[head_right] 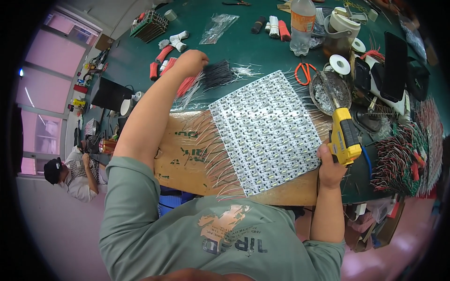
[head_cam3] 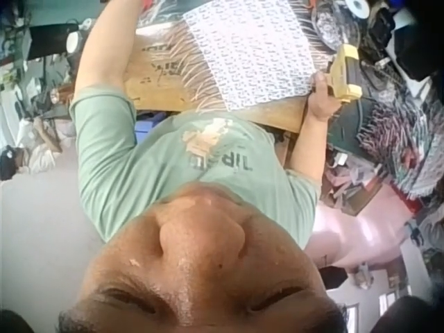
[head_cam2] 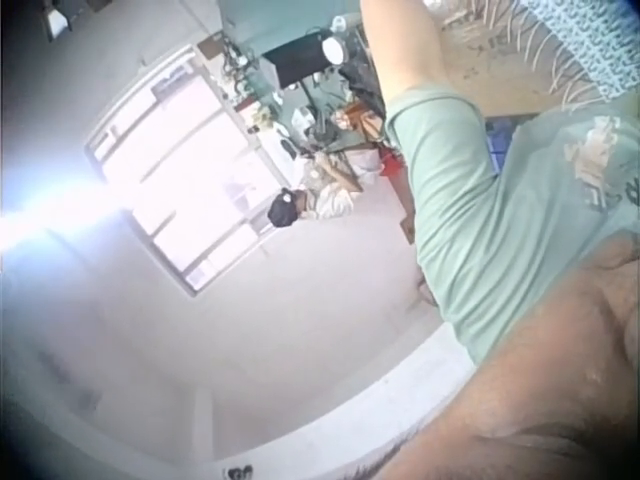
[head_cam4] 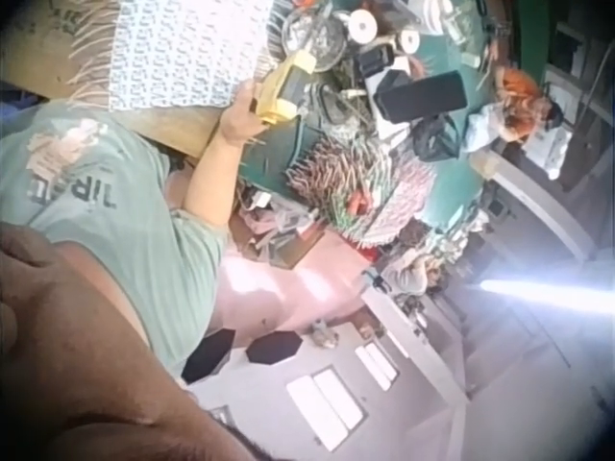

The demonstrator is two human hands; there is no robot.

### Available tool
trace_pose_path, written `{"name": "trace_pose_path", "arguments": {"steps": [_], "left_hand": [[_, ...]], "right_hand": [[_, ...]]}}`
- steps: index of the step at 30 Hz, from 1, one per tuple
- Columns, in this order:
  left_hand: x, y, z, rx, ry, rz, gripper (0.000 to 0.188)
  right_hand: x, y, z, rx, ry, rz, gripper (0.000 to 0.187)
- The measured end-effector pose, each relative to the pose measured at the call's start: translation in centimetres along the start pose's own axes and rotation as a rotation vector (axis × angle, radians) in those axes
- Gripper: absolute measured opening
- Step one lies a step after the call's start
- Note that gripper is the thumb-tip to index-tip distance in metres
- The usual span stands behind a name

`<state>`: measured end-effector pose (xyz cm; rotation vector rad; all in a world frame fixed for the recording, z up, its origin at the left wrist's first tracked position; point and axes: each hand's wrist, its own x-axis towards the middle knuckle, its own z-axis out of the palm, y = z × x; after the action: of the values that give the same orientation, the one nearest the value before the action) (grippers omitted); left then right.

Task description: The person picks up wires from the table by hand, arranges them along the edge of an LED board, and solders the wires to the board using a soldering iron.

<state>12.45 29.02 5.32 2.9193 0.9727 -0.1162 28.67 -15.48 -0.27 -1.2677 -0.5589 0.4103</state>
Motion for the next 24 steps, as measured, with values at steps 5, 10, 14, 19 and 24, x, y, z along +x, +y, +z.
{"name": "trace_pose_path", "arguments": {"steps": [5, 10, 14, 19, 24], "left_hand": [[0.3, -0.3, -0.3, 0.002, -0.030, -0.043, 0.021], [1.4, 1.3, 1.1, 0.069, -0.028, -0.050, 0.021], [1.3, 3.8, 1.5, 0.302, -0.092, 0.000, 0.020], [0.2, 6.0, 1.6, 0.475, -0.049, 0.075, 0.016], [0.3, 5.0, 2.1, 0.442, 0.048, 0.071, 0.017]], "right_hand": [[-0.1, 0.2, -0.5, -0.010, -0.021, -0.006, 0.016], [-0.2, 1.5, -0.9, -0.066, -0.039, -0.049, 0.045], [-0.3, 1.9, -1.4, -0.080, -0.029, -0.047, 0.032], [-0.4, 1.7, -1.0, -0.046, -0.004, -0.034, 0.026], [-0.2, 1.4, -0.6, -0.042, 0.003, -0.040, 0.032]]}}
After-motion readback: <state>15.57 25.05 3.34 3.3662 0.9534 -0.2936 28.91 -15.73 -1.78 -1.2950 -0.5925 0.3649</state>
